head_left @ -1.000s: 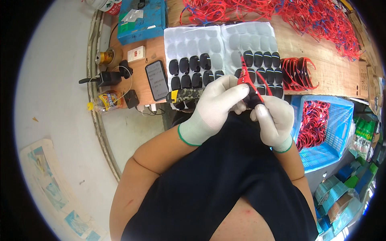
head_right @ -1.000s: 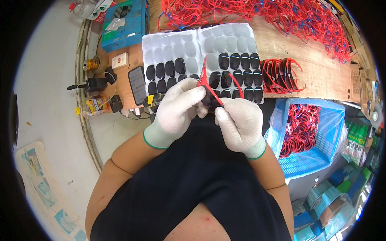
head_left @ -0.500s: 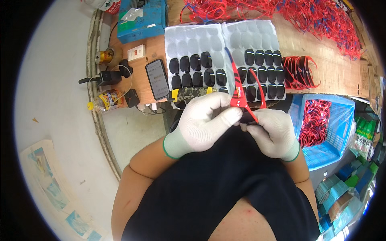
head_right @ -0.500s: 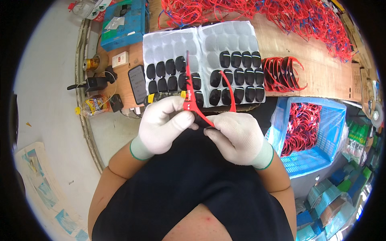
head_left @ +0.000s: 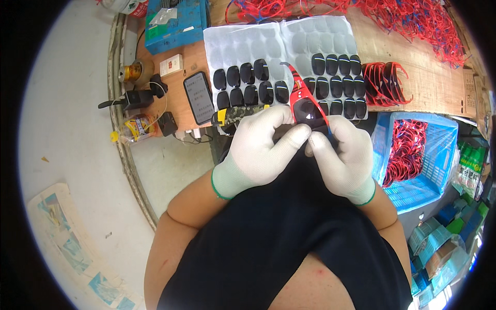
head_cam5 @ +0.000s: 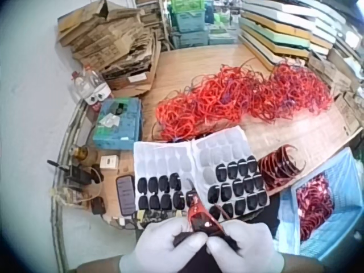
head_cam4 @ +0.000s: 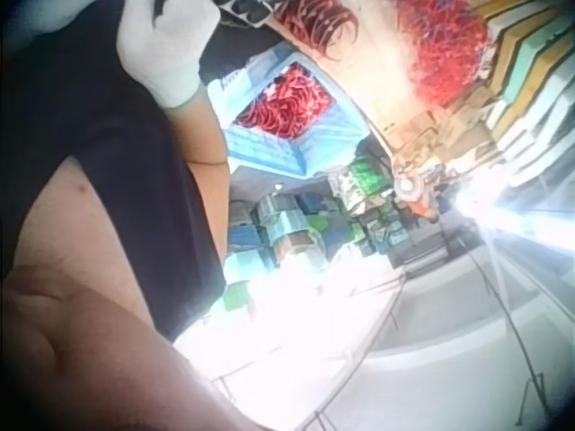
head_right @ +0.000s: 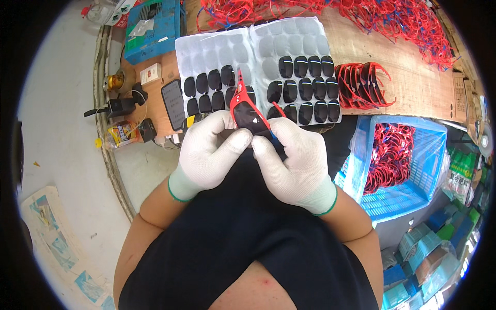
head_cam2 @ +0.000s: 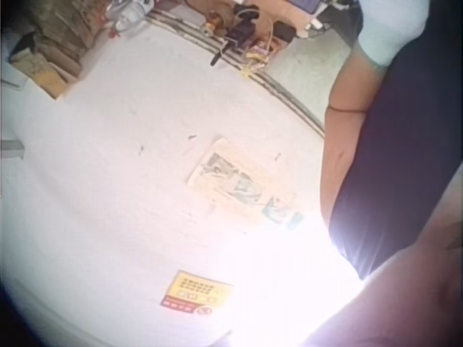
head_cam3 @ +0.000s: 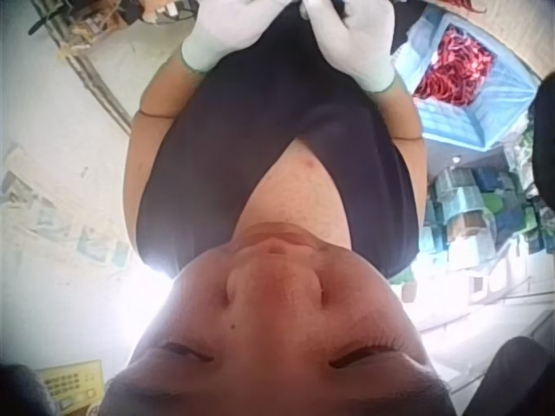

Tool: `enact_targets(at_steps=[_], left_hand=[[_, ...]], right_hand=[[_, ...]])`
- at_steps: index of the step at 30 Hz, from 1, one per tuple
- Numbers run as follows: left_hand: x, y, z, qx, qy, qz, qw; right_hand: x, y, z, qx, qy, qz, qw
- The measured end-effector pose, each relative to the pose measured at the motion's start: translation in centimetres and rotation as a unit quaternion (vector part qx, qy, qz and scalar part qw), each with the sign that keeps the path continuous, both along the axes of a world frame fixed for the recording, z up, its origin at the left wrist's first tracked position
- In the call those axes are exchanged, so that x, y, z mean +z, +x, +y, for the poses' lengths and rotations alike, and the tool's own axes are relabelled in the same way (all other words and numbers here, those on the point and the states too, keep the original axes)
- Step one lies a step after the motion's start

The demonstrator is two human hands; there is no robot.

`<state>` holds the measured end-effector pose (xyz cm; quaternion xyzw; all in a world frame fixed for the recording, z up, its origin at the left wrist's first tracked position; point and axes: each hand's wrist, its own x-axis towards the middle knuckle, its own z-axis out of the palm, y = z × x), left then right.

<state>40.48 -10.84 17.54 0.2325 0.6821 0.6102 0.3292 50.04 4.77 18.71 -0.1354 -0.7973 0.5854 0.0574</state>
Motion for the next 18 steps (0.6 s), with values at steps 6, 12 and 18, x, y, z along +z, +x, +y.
enact_targets(at_steps=[6, 12, 18], left_hand=[[1.0, -0.7, 0.2, -0.016, -0.033, -0.007, 0.999], [0.0, -0.4, 0.0, 0.024, 0.008, -0.050, 0.998], [0.7, -0.6, 0.4, 0.043, 0.067, -0.060, 0.995]], right_hand=[[0.9, -0.5, -0.9, -0.038, 0.015, 0.015, 0.999], [0.3, -1.1, -0.5, -0.008, -0.081, -0.017, 0.997], [-0.2, -1.4, -0.2, -0.004, -0.343, -0.071, 0.937]])
